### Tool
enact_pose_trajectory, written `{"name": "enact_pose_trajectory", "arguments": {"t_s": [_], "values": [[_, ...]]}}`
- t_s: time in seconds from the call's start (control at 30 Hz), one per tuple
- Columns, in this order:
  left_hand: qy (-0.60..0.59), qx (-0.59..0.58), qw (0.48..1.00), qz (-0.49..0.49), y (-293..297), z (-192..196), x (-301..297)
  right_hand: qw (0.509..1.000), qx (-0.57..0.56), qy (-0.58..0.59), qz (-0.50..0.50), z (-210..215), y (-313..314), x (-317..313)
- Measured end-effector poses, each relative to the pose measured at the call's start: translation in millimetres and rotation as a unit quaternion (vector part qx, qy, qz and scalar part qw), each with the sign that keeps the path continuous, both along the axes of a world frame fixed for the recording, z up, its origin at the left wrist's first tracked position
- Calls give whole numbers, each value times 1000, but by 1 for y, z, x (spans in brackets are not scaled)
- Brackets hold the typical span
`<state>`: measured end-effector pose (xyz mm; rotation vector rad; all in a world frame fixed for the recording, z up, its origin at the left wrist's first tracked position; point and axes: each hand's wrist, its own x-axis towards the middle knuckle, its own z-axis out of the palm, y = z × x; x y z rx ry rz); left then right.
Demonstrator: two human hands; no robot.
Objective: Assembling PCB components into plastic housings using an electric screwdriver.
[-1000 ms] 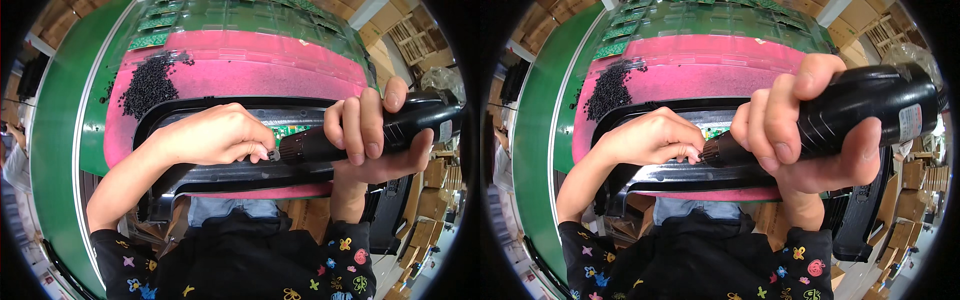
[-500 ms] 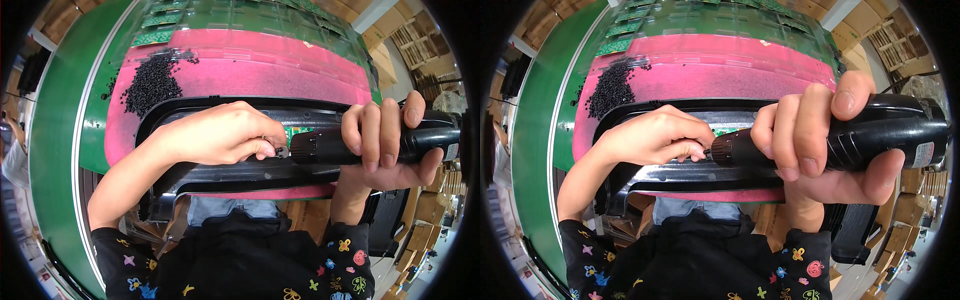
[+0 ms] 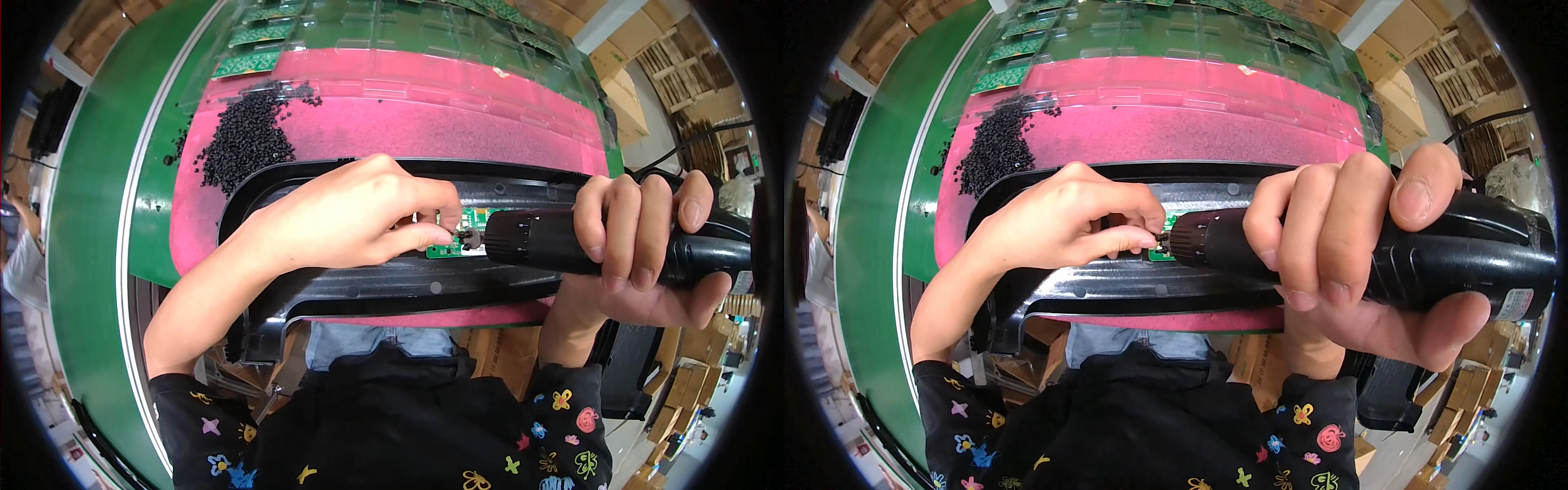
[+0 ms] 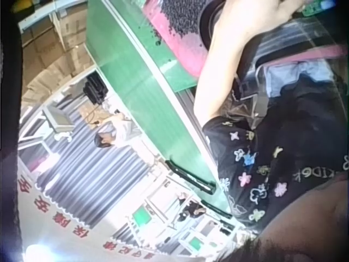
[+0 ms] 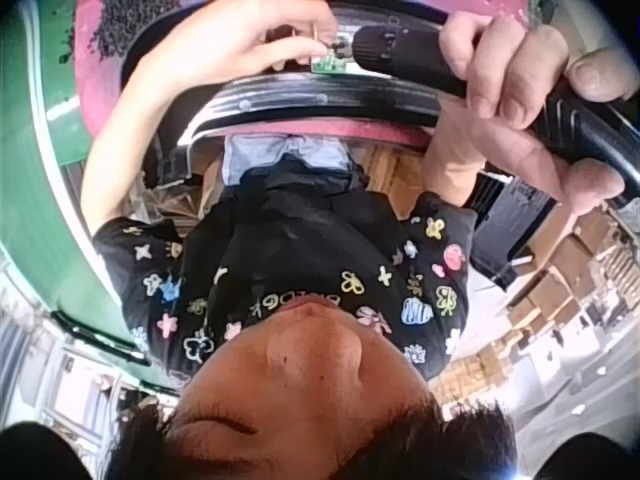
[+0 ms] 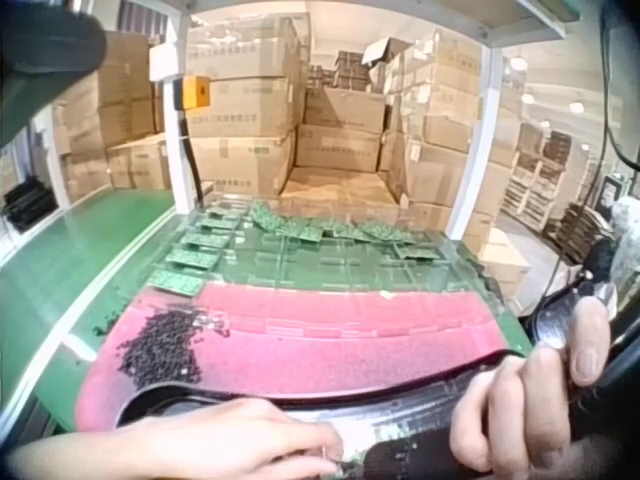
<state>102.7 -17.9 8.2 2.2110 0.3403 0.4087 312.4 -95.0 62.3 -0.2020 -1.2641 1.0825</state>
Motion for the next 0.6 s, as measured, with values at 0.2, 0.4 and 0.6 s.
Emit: {"name": "enact_pose_trajectory", "arguments": {"t_s": [0.2,0.4,0.6], "values": [[-42,20,999,2,-2,-7,1,1000,14,3,2,0,-1,0],[-39,122,992,6,-5,-8,1,1000,-2,-14,-17,-4,-2,-6],[6,190,982,-5,-6,-4,1,998,-26,-61,4,-10,2,-7]]}}
